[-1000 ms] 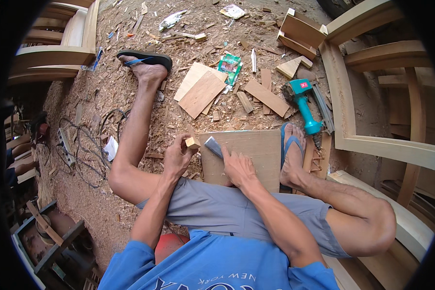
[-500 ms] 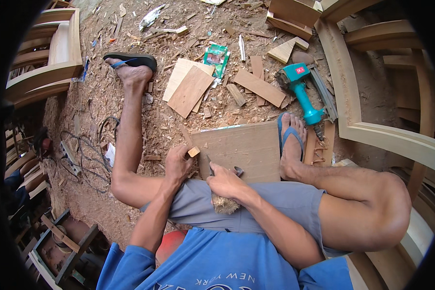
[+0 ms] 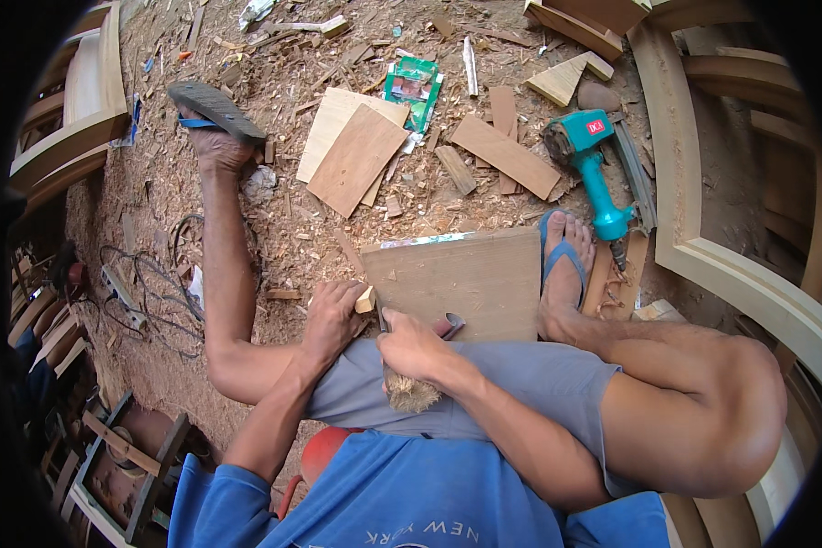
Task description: The person sits on the floor and assembles small wooden boxes by aligning cut pieces and fastening them with a handheld nail gun. They repeatedly pick up pieces, fit them together, and drive nails to secure joints.
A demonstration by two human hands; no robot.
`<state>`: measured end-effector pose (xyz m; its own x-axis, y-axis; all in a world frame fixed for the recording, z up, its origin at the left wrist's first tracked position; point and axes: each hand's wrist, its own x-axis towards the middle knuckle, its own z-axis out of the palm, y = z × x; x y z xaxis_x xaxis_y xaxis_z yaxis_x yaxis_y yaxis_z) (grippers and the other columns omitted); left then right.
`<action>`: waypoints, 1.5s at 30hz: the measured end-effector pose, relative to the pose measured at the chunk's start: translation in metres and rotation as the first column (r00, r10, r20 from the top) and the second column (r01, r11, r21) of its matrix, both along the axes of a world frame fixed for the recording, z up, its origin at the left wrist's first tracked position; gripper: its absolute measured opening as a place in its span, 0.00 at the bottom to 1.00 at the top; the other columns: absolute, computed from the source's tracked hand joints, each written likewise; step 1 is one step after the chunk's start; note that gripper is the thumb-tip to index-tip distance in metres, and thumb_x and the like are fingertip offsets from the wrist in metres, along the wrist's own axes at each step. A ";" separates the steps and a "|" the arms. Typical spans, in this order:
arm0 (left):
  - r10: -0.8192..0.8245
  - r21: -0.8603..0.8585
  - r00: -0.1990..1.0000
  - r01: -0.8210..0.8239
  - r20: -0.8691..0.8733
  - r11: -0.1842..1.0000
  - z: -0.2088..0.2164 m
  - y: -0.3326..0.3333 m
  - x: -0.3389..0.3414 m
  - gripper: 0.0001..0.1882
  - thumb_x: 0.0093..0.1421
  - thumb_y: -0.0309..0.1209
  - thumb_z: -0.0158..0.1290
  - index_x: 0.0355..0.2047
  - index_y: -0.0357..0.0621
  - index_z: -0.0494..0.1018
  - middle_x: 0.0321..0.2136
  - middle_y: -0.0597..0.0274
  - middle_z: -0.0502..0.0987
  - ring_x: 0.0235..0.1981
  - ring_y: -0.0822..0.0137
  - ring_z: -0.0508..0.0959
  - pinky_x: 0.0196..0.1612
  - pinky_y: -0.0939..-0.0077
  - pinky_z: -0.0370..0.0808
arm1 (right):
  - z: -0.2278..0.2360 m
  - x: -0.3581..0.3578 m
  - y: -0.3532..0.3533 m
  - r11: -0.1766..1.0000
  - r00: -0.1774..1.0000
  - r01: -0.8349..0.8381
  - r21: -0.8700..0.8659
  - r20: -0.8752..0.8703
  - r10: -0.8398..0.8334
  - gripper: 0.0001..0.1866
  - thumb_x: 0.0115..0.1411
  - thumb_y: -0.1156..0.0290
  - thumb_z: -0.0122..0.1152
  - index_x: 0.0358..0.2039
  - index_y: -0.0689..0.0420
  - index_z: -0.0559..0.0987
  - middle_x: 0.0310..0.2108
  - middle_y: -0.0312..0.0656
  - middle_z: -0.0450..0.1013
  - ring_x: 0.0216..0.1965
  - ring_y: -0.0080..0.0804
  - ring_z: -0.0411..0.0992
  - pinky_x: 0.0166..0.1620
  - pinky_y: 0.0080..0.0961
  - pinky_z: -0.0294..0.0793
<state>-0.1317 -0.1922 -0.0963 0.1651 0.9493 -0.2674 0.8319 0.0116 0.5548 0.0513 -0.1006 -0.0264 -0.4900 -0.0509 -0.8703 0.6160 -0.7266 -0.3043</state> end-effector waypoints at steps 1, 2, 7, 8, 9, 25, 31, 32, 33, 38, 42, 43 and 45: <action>-0.013 -0.009 1.000 0.013 0.020 1.000 0.000 0.000 -0.002 0.25 0.44 0.21 0.58 0.46 0.40 0.74 0.40 0.55 0.78 0.43 0.55 0.75 0.50 0.62 0.68 | -0.004 -0.004 -0.005 0.999 1.000 -0.023 0.035 -0.004 0.023 0.36 0.61 0.77 0.44 0.69 0.64 0.48 0.29 0.46 0.72 0.19 0.33 0.76 0.23 0.28 0.76; -0.019 -0.018 0.999 0.020 0.046 1.000 0.000 0.000 -0.004 0.25 0.44 0.21 0.58 0.47 0.40 0.74 0.40 0.55 0.78 0.43 0.55 0.75 0.50 0.62 0.68 | -0.008 -0.008 -0.010 0.996 0.999 -0.045 0.071 -0.007 0.046 0.36 0.61 0.76 0.43 0.69 0.64 0.47 0.28 0.46 0.72 0.19 0.33 0.76 0.23 0.28 0.76; -0.076 -0.034 0.996 0.077 0.048 0.996 -0.005 0.000 -0.010 0.25 0.44 0.22 0.59 0.47 0.39 0.73 0.40 0.55 0.77 0.43 0.55 0.74 0.49 0.63 0.69 | -0.007 -0.015 -0.011 0.999 0.999 0.044 0.029 0.018 -0.045 0.36 0.61 0.77 0.43 0.69 0.66 0.47 0.26 0.44 0.71 0.18 0.34 0.75 0.22 0.28 0.75; -0.080 -0.035 0.995 0.082 0.056 0.996 -0.007 -0.001 -0.012 0.26 0.44 0.23 0.60 0.47 0.39 0.73 0.39 0.56 0.77 0.42 0.55 0.74 0.49 0.63 0.69 | -0.004 -0.016 -0.010 0.999 0.998 0.052 0.010 0.031 -0.053 0.36 0.61 0.77 0.43 0.69 0.67 0.47 0.26 0.44 0.71 0.18 0.34 0.75 0.22 0.28 0.75; -0.089 -0.023 0.994 0.091 0.062 0.996 -0.009 -0.001 -0.013 0.26 0.44 0.23 0.60 0.47 0.39 0.73 0.39 0.56 0.77 0.42 0.56 0.74 0.49 0.63 0.69 | -0.001 -0.017 -0.008 0.998 0.997 0.060 -0.009 0.044 -0.060 0.36 0.61 0.77 0.43 0.69 0.67 0.47 0.26 0.44 0.71 0.18 0.34 0.75 0.22 0.28 0.75; -0.143 0.048 0.988 0.140 0.063 0.989 -0.018 -0.002 -0.017 0.22 0.44 0.21 0.55 0.44 0.34 0.73 0.35 0.51 0.77 0.40 0.55 0.75 0.47 0.63 0.71 | -0.023 -0.041 0.001 0.995 0.986 0.095 -0.031 0.142 -0.090 0.18 0.55 0.80 0.45 0.46 0.73 0.71 0.24 0.55 0.76 0.19 0.45 0.78 0.21 0.38 0.76; -0.095 0.065 0.995 0.093 0.023 0.994 -0.015 -0.012 -0.010 0.23 0.42 0.20 0.57 0.43 0.37 0.74 0.35 0.52 0.77 0.41 0.55 0.75 0.48 0.63 0.71 | -0.010 -0.017 -0.004 0.954 0.956 0.277 -0.117 0.131 -0.261 0.23 0.59 0.78 0.45 0.56 0.67 0.68 0.24 0.49 0.74 0.19 0.42 0.78 0.19 0.36 0.76; -0.078 0.063 0.997 0.076 0.025 0.995 -0.014 -0.012 -0.008 0.23 0.41 0.20 0.57 0.42 0.37 0.75 0.35 0.52 0.77 0.41 0.54 0.75 0.49 0.62 0.71 | -0.007 -0.007 -0.003 0.942 0.936 0.327 -0.075 0.163 -0.312 0.25 0.60 0.78 0.46 0.60 0.63 0.64 0.25 0.47 0.73 0.18 0.40 0.77 0.18 0.35 0.76; -0.001 0.068 0.998 -0.003 0.057 0.998 -0.014 -0.012 -0.007 0.23 0.42 0.20 0.58 0.43 0.37 0.75 0.36 0.52 0.78 0.41 0.55 0.76 0.49 0.64 0.72 | -0.005 0.006 -0.003 0.918 0.906 0.393 -0.058 0.194 -0.376 0.28 0.61 0.77 0.47 0.64 0.60 0.60 0.25 0.45 0.71 0.17 0.38 0.75 0.18 0.33 0.76; 0.529 -0.133 0.776 -0.517 0.344 0.846 0.014 -0.007 -0.003 0.21 0.51 0.23 0.64 0.47 0.37 0.75 0.40 0.54 0.80 0.41 0.64 0.80 0.46 0.74 0.75 | -0.008 0.035 0.000 0.753 0.792 0.570 0.327 0.024 -0.610 0.35 0.61 0.75 0.48 0.69 0.57 0.52 0.24 0.46 0.72 0.19 0.41 0.76 0.22 0.34 0.77; 0.604 -0.123 0.328 -0.802 0.727 0.584 0.055 0.007 0.021 0.23 0.53 0.23 0.66 0.49 0.35 0.73 0.40 0.57 0.79 0.41 0.71 0.79 0.45 0.77 0.76 | -0.023 0.027 0.011 0.496 0.961 0.055 0.866 0.090 -0.263 0.37 0.57 0.72 0.50 0.68 0.62 0.53 0.29 0.58 0.76 0.29 0.57 0.77 0.38 0.45 0.78; 0.556 -0.140 0.227 -0.830 0.799 0.540 0.065 0.013 0.025 0.28 0.52 0.20 0.66 0.53 0.35 0.69 0.40 0.57 0.79 0.42 0.69 0.79 0.46 0.77 0.77 | -0.027 0.025 0.015 0.581 0.967 -0.044 0.813 0.181 -0.181 0.38 0.55 0.72 0.49 0.67 0.63 0.54 0.35 0.65 0.75 0.37 0.63 0.75 0.46 0.49 0.73; 0.471 -0.153 0.123 -0.849 0.874 0.506 0.085 0.022 0.030 0.30 0.52 0.19 0.66 0.54 0.35 0.66 0.41 0.57 0.78 0.42 0.70 0.78 0.47 0.77 0.77 | -0.034 0.009 0.019 0.452 0.977 -0.095 0.887 0.170 -0.130 0.38 0.55 0.74 0.49 0.67 0.64 0.54 0.36 0.65 0.75 0.38 0.62 0.75 0.46 0.49 0.74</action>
<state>-0.1019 -0.1702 -0.0114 -0.6480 0.7514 -0.1249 -0.1930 -0.0033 0.9812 0.0604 -0.0820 -0.0606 -0.3068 0.8084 -0.5023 0.7290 -0.1398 -0.6701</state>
